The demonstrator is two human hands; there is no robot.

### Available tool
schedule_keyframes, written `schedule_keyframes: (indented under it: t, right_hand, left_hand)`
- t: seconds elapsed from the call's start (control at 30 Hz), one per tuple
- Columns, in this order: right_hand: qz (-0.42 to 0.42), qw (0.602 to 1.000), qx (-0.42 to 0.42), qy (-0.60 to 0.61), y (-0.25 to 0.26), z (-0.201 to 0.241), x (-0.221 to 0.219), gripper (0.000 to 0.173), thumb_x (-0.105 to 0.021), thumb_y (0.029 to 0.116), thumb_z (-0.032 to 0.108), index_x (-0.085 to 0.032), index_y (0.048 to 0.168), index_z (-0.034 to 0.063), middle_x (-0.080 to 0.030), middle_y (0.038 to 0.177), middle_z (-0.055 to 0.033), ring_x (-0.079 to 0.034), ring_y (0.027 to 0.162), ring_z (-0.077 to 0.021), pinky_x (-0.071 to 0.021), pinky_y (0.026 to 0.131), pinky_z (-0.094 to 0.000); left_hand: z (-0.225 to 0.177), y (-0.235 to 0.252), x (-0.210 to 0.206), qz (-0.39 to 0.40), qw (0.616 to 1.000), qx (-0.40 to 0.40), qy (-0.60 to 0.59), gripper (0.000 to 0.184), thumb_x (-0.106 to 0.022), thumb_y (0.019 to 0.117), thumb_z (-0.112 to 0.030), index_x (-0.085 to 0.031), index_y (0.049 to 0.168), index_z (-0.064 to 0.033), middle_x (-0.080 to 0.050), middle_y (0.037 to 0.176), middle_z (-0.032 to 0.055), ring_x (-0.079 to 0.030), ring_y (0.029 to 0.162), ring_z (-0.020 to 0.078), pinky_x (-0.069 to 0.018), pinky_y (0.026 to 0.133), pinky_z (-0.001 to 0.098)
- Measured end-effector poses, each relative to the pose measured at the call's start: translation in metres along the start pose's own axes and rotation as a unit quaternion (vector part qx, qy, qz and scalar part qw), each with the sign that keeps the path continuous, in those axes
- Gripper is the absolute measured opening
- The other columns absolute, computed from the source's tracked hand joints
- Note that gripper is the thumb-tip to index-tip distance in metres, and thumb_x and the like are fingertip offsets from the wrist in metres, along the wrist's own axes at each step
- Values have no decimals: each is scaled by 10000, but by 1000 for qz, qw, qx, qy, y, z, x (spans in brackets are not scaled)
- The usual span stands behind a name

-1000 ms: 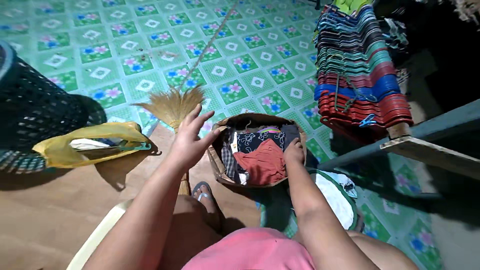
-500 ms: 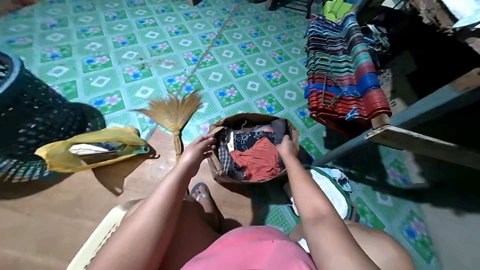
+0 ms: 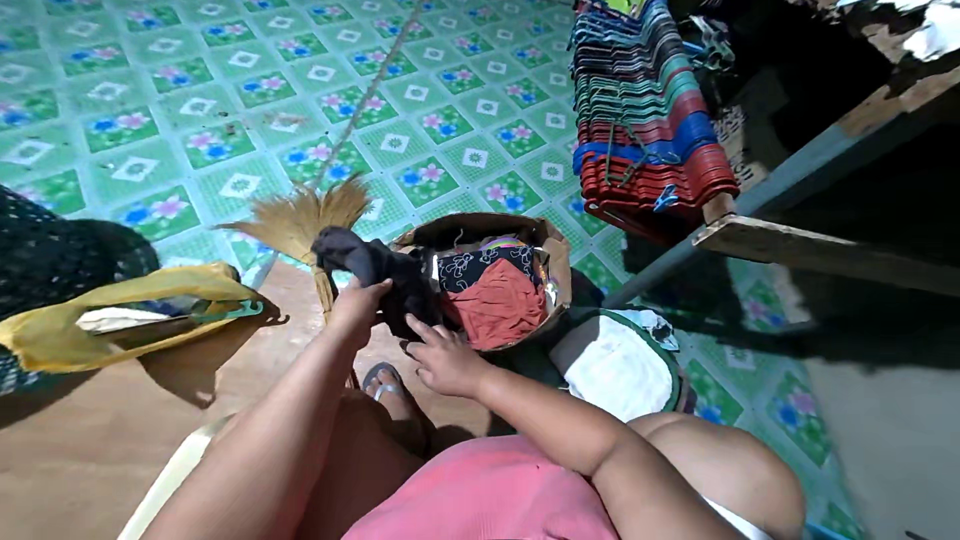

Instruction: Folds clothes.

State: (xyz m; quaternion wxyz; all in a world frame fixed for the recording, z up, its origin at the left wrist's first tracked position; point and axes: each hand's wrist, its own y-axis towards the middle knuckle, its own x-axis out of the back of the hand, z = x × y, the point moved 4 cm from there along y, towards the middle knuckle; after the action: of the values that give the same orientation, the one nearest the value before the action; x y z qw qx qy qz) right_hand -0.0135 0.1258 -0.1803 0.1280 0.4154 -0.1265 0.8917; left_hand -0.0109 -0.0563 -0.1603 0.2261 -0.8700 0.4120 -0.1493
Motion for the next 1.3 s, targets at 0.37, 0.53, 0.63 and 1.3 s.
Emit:
schedule_keyframes:
  t: [0.37, 0.53, 0.63, 1.3]
  right_hand:
    - [-31, 993, 58, 102, -35, -31, -33, 271, -569, 980, 61, -726, 1198, 22, -707, 1235, -155, -658, 1195, -299, -512, 1058, -489]
    - [79, 988, 79, 102, -39, -29, -47, 269, -564, 997, 75, -720, 1207, 12, -723, 1206, -165, -667, 1189, -314, -500, 1064, -525]
    - [83, 989, 70, 105, -37, -33, -44, 272, -550, 1006, 81, -715, 1213, 15, -720, 1191, -170, -674, 1165, -314, -511, 1044, -519]
    - [138, 981, 15, 133, -38, -39, -66, 303, -547, 1016, 126, -696, 1266, 42, -702, 1255, -153, -661, 1196, -288, -500, 1070, -504]
  left_hand:
    - [13, 2, -12, 86, 995, -2, 53, 283, -523, 1055, -210, -559, 1279, -40, -689, 1025, 115, -683, 859, 206, -591, 759, 411]
    - [29, 10, -14, 109, 850, 7, 515, 485, -628, 1002, -372, -601, 1315, -2, -653, 1236, 276, -633, 1155, 450, -478, 975, 672]
    - [19, 12, -16, 106, 847, -10, 521, 560, -647, 994, -338, -492, 1438, -33, -619, 1305, 284, -598, 1231, 454, -449, 1030, 672]
    - [12, 30, 24, -6, 918, -84, 388, 704, -692, 968, -219, -361, 1561, -36, -496, 1469, 299, -519, 1325, 472, -421, 1080, 655]
